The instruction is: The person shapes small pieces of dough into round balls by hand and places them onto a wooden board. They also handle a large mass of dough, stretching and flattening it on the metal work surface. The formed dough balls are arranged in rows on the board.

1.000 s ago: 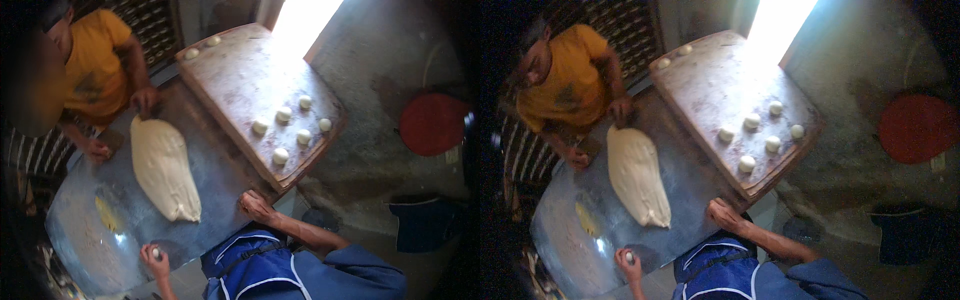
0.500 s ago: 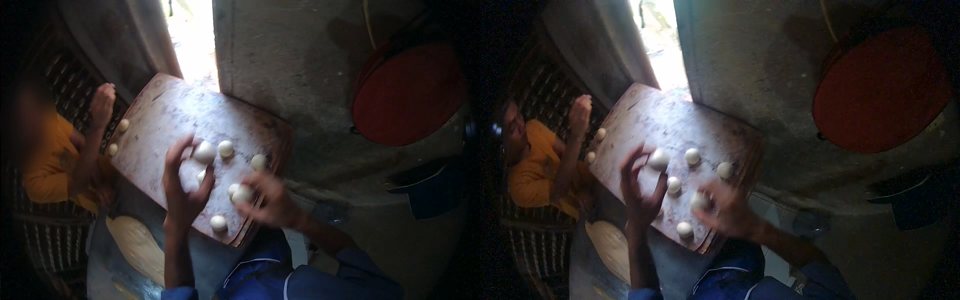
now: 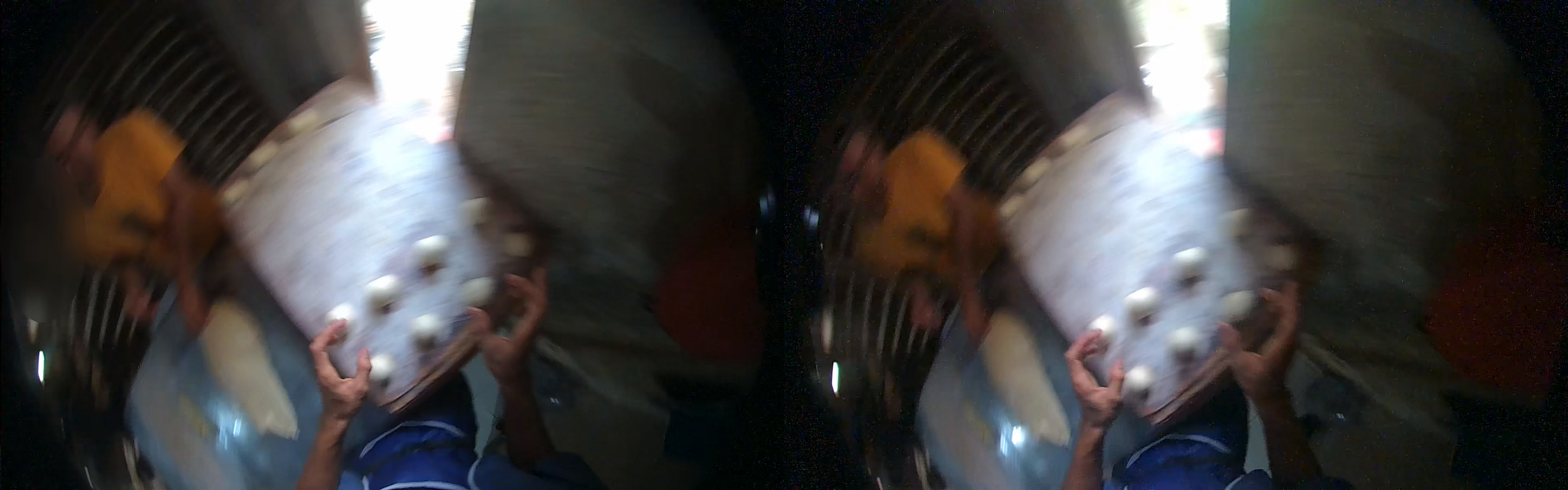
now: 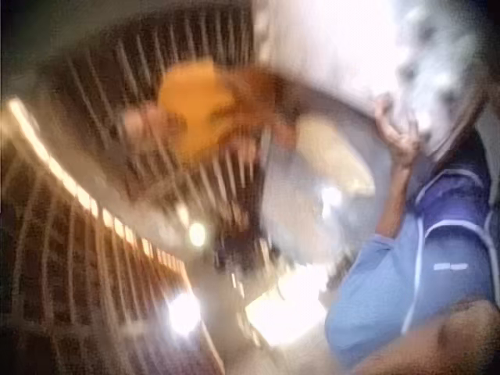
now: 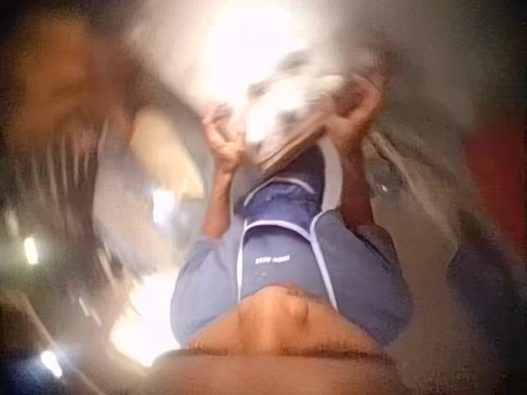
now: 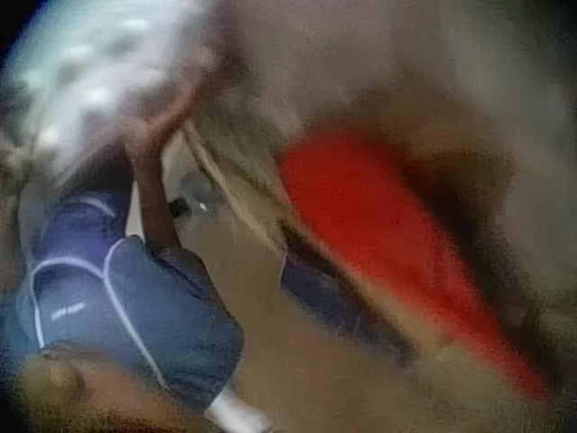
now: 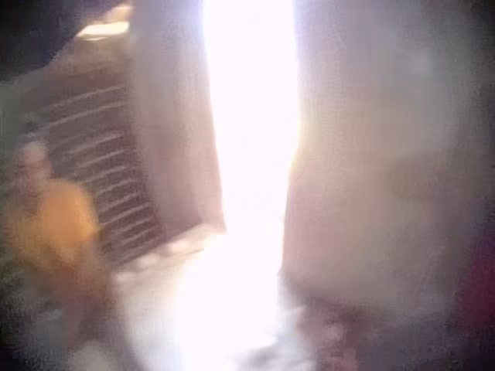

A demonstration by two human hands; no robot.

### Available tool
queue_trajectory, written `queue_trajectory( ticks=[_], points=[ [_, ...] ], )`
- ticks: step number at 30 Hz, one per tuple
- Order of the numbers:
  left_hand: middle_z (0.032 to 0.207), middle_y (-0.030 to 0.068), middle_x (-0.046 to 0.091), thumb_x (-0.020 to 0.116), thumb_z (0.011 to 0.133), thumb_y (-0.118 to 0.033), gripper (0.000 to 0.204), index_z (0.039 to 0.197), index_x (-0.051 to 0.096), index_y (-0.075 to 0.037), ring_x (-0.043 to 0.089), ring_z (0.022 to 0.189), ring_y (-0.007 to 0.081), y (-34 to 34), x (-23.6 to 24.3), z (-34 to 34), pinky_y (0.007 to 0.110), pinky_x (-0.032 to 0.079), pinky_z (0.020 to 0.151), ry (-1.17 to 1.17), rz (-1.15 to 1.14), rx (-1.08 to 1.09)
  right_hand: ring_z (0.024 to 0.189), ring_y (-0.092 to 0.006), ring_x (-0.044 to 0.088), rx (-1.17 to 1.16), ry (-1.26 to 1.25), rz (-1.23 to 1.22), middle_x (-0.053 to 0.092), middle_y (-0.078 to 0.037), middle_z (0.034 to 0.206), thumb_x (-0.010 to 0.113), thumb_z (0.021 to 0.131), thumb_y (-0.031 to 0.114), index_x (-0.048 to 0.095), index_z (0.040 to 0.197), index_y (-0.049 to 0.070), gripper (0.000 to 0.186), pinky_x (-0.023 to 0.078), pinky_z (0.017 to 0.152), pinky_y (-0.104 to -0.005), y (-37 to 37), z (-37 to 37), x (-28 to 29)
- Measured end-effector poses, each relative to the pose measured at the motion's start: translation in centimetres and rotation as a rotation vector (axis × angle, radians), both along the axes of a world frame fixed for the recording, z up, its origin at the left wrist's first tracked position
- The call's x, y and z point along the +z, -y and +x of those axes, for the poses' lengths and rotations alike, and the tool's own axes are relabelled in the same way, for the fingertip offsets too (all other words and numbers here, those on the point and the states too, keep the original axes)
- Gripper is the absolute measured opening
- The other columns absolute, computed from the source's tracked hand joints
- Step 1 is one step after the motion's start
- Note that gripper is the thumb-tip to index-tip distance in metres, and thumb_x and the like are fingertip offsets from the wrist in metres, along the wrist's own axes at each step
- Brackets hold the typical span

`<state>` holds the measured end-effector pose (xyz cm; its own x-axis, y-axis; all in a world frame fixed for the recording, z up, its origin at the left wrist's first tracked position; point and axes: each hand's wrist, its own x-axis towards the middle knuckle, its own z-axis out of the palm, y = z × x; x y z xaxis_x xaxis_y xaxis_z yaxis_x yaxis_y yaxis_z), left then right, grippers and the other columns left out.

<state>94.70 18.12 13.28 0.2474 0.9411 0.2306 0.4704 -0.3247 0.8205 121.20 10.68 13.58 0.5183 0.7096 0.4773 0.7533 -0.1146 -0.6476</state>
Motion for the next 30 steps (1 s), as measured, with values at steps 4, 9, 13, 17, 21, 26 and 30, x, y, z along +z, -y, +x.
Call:
queue_trajectory(
  ticks=[4,9,13,17,21,26,30],
  points=[
    [0.130,0.0146,0.057,0.075,0.084,-0.002,0.051,0.130,0.054,-0.002,0.056,0.120,0.0275,10.6,-3.6,-14.5,0.040,0.046,0.100,-0.188,-0.202,0.570,0.117,-0.0297,0.055,0.336,-0.304,-0.060,0.053,-0.019,0.136,0.086,0.076,0.010,0.039,0.146,-0.003,0.086,0.046,0.098,-0.0419,2.8,-8.1,1.1],
    [0.134,0.0175,0.057,0.084,0.078,-0.006,0.069,0.140,0.052,-0.002,0.055,0.125,0.0333,16.2,-7.4,-25.0,0.045,0.049,0.099,-0.181,-0.205,0.853,0.102,-0.0292,0.063,0.978,-0.485,-0.325,0.064,-0.016,0.115,0.084,0.080,0.007,0.049,0.140,0.000,0.069,0.051,0.086,-0.0383,3.4,-18.9,-0.7],
    [0.112,0.0144,0.068,0.085,0.073,-0.002,0.040,0.110,0.072,-0.002,0.068,0.103,0.0331,12.3,-11.2,-30.3,0.041,0.055,0.088,-0.039,-0.232,0.805,0.100,-0.0269,0.066,1.224,-0.803,-0.808,0.068,-0.013,0.110,0.066,0.102,0.025,0.060,0.128,-0.003,0.039,0.053,0.086,-0.0386,4.7,-27.2,-4.9],
    [0.101,0.0104,0.069,0.079,0.075,0.001,0.025,0.099,0.070,-0.001,0.069,0.091,0.0322,13.4,-7.5,-26.1,0.040,0.056,0.079,-0.198,0.074,0.721,0.096,-0.0198,0.063,0.931,-1.770,-1.142,0.067,-0.009,0.103,0.054,0.109,0.043,0.061,0.123,-0.007,0.053,0.052,0.084,-0.0364,2.9,-38.1,-10.9],
    [0.113,0.0132,0.071,0.075,0.086,-0.004,0.031,0.116,0.070,-0.001,0.071,0.105,0.0294,19.9,-3.3,-27.0,0.038,0.058,0.091,-0.165,-0.184,0.544,0.085,-0.0169,0.064,0.820,-1.756,-1.133,0.068,-0.006,0.094,0.052,0.109,0.042,0.065,0.117,-0.002,0.047,0.054,0.079,-0.0354,2.1,-43.3,-10.0],
    [0.116,0.0113,0.072,0.064,0.101,-0.026,0.040,0.131,0.065,0.000,0.070,0.107,0.0187,19.2,-5.3,-33.1,0.040,0.056,0.098,0.833,-1.053,0.486,0.064,-0.0296,0.065,0.909,-0.593,-0.878,0.066,-0.016,0.074,0.057,0.105,0.028,0.065,0.102,-0.003,0.032,0.051,0.064,-0.0470,5.1,-42.8,-10.5],
    [0.084,0.0020,0.064,0.052,0.104,-0.027,0.024,0.105,0.062,-0.005,0.065,0.076,0.0155,11.6,-9.6,-29.5,0.034,0.056,0.082,1.397,-1.415,0.267,0.064,-0.0424,0.063,0.911,-0.159,-0.696,0.064,-0.024,0.074,0.062,0.099,0.017,0.061,0.096,-0.001,0.018,0.050,0.064,-0.0519,8.4,-41.5,-7.8]
  ],
)
